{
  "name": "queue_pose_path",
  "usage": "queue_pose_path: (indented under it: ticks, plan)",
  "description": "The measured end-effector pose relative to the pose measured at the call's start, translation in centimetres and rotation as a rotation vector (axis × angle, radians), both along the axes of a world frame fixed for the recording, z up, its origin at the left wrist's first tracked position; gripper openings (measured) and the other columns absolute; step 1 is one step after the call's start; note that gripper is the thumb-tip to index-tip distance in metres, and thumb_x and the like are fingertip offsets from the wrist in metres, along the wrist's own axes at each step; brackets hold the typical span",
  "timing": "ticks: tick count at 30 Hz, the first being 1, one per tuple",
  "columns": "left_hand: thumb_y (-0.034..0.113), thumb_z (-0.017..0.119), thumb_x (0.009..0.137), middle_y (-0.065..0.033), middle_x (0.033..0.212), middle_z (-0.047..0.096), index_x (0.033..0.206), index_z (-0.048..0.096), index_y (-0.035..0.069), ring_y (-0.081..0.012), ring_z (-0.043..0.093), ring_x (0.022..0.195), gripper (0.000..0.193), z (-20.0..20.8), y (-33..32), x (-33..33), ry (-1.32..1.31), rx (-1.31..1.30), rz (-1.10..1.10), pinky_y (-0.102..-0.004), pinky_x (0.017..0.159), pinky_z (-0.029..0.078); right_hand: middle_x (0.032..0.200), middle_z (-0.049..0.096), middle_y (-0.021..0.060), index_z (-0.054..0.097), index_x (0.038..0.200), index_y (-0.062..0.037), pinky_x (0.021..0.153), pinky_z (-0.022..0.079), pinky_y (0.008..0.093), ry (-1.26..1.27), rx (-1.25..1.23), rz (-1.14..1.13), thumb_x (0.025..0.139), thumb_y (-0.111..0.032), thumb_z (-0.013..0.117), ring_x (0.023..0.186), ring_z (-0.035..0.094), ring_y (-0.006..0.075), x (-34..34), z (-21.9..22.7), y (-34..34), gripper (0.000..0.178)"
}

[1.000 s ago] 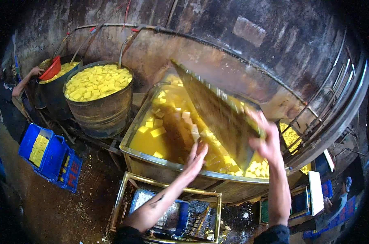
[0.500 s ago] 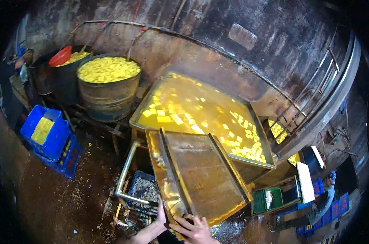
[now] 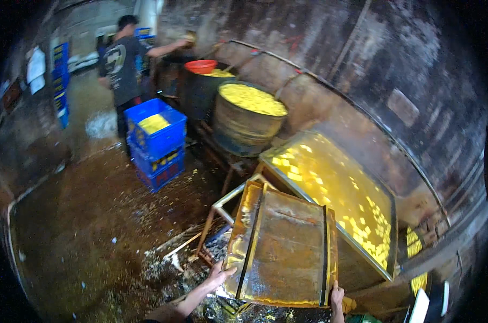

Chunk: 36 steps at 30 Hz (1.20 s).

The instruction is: The person processes blocks of tofu by cutting them into smaller squares using a knife and a metal guide, then places them into a vat of liquid and onto drying racks.

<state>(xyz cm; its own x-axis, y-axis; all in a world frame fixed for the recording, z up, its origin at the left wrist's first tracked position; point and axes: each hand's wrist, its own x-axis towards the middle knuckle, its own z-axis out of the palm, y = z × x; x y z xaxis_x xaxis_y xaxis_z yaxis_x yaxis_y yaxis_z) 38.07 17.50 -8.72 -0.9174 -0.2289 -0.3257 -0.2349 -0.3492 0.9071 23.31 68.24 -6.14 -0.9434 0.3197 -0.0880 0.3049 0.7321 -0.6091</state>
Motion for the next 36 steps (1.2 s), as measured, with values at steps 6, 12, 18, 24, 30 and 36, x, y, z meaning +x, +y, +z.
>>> queue_pose_path:
  ticks: [6, 12, 18, 24, 30, 36]
  plan:
    - [0.020, 0.074, 0.087, -0.0055, 0.114, 0.065, 0.127, 0.055, 0.003, -0.0113, 0.059, 0.097, 0.047, 6.8, -5.5, 16.3, 0.135, -0.133, 0.161, -0.0293, 0.084, 0.050, 0.060, 0.058, 0.0075, 0.064, 0.074, 0.0026, 0.052, 0.042, 0.0392, -0.003, -0.162, 0.276, 0.093, -0.039, 0.060, 0.055, 0.052, 0.0178, 4.0, 0.6, -5.1, 0.046]
    - [0.016, 0.067, 0.092, 0.0014, 0.116, 0.063, 0.130, 0.055, 0.007, -0.0089, 0.054, 0.103, 0.041, 10.2, -7.6, 41.4, 0.119, 0.077, 0.647, -0.0279, 0.091, 0.043, 0.068, 0.061, 0.0072, 0.065, 0.085, -0.0004, 0.055, 0.045, 0.0384, -0.298, -0.438, 0.823, 0.090, -0.035, 0.064, 0.061, 0.056, 0.0183, 14.3, 7.5, -30.0, 0.035]
    - [0.025, 0.075, 0.085, -0.0045, 0.113, 0.067, 0.129, 0.059, 0.004, -0.0153, 0.061, 0.101, 0.051, 3.9, -6.5, 65.4, -0.449, 0.098, 1.130, -0.0296, 0.094, 0.044, 0.076, 0.064, 0.0069, 0.066, 0.095, -0.0033, 0.058, 0.047, 0.0375, -0.693, -0.510, 1.372, 0.087, -0.031, 0.068, 0.068, 0.059, 0.0187, 32.6, 11.3, -54.9, 0.029]
    - [0.013, 0.074, 0.081, -0.0084, 0.113, 0.067, 0.128, 0.057, -0.001, -0.0189, 0.066, 0.096, 0.052, 4.8, 2.7, 85.0, -0.238, 0.425, 1.699, -0.0347, 0.087, 0.053, 0.085, 0.067, 0.0066, 0.068, 0.105, -0.0063, 0.061, 0.050, 0.0366, -1.105, -0.438, 1.730, 0.084, -0.026, 0.073, 0.074, 0.063, 0.0192, 51.3, 12.3, -70.9, 0.030]
    - [0.003, 0.065, 0.084, -0.0099, 0.119, 0.065, 0.132, 0.052, -0.003, -0.0211, 0.062, 0.107, 0.050, 11.1, 3.5, 95.0, -0.007, 0.299, 2.080, -0.0351, 0.097, 0.047, 0.077, 0.065, 0.0044, 0.066, 0.099, -0.0064, 0.044, 0.042, 0.0270, -1.120, -0.196, 1.945, 0.084, -0.026, 0.075, 0.053, 0.056, 0.0113, 69.8, 13.1, -83.0, 0.026]
    - [0.000, 0.065, 0.081, -0.0127, 0.121, 0.064, 0.131, 0.051, -0.006, -0.0221, 0.061, 0.109, 0.052, 13.6, -6.0, 103.3, -0.015, 0.123, 2.264, -0.0340, 0.099, 0.044, 0.098, 0.069, 0.0061, 0.063, 0.114, 0.0020, 0.070, 0.051, 0.0303, -1.008, 0.160, 2.225, 0.088, -0.025, 0.071, 0.082, 0.065, 0.0153, 82.7, 10.5, -100.5, 0.039]
